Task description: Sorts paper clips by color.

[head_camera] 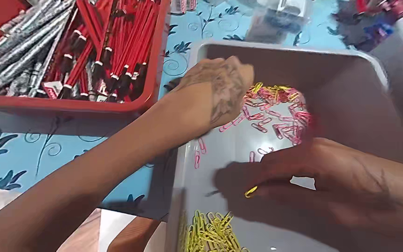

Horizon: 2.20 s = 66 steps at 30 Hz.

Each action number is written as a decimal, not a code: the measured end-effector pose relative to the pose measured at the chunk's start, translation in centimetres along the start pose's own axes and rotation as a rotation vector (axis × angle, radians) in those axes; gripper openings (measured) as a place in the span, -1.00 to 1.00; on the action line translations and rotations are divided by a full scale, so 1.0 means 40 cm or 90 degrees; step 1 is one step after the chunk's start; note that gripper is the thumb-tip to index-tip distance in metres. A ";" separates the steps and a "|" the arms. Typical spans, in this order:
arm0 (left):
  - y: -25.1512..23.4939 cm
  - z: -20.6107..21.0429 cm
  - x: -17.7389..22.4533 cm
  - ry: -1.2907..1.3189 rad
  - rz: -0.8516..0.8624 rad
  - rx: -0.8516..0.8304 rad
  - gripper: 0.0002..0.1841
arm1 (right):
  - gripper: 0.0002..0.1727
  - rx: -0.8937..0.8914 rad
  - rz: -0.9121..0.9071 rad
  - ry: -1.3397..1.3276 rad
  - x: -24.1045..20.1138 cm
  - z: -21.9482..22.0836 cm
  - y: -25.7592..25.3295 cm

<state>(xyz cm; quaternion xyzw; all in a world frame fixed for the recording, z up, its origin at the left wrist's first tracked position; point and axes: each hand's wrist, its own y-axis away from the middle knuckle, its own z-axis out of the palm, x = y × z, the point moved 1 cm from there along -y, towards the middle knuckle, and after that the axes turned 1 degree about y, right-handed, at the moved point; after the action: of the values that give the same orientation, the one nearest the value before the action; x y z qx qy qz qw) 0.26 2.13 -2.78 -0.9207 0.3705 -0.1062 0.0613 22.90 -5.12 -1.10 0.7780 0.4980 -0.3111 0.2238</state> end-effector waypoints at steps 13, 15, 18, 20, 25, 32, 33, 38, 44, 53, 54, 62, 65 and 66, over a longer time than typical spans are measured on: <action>-0.044 0.047 -0.089 -0.007 0.033 0.032 -0.58 | -0.68 -0.073 0.079 -0.048 -0.083 0.073 0.011; -0.041 0.057 -0.089 -0.022 0.029 0.053 -0.58 | -0.62 -0.097 0.058 -0.090 -0.105 0.098 0.019; -0.032 0.063 -0.084 -0.048 0.042 0.071 -0.53 | -0.61 -0.182 0.105 -0.042 -0.153 0.084 0.035; -0.027 0.063 -0.083 -0.046 0.054 0.077 -0.54 | -0.50 -0.216 0.148 0.061 -0.170 0.079 0.037; 0.007 0.004 0.034 -0.004 -0.078 0.017 -0.63 | -0.60 -0.068 0.024 0.197 -0.154 0.152 0.006; 0.028 0.002 0.021 0.033 -0.091 0.055 -0.73 | -0.78 0.027 -0.041 0.233 -0.160 0.089 -0.037; 0.052 0.020 -0.010 0.025 -0.017 0.077 -0.75 | -0.80 0.060 -0.032 0.305 -0.143 0.055 -0.036; 0.049 0.007 0.059 -0.083 -0.089 -0.093 -0.67 | -0.81 0.128 0.141 0.446 0.017 -0.133 -0.078; 0.034 -0.021 0.080 -0.007 -0.130 -0.113 -0.81 | -0.76 0.051 0.188 0.505 0.121 -0.140 -0.152; 0.042 -0.017 0.070 0.009 -0.113 -0.069 -0.95 | -0.85 0.217 0.144 0.417 0.123 -0.159 -0.093; 0.047 -0.012 0.064 0.013 -0.098 -0.047 -0.94 | -0.85 0.231 0.129 0.385 0.123 -0.160 -0.091; 0.027 -0.001 0.055 0.134 -0.080 0.146 -0.71 | -0.89 0.192 0.133 0.022 0.133 -0.165 -0.099; 0.019 0.000 0.049 0.187 -0.046 0.183 -0.79 | -0.87 0.167 0.123 -0.075 0.127 -0.159 -0.105; 0.019 -0.001 0.048 0.190 -0.045 0.189 -0.82 | -0.86 0.164 0.118 -0.093 0.126 -0.159 -0.106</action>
<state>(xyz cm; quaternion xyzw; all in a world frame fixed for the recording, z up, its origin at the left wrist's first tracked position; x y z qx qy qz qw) 1.11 0.24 -2.58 -0.8879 0.3236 -0.2969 0.1366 22.23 3.96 -0.34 0.8182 0.3621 -0.4063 0.1854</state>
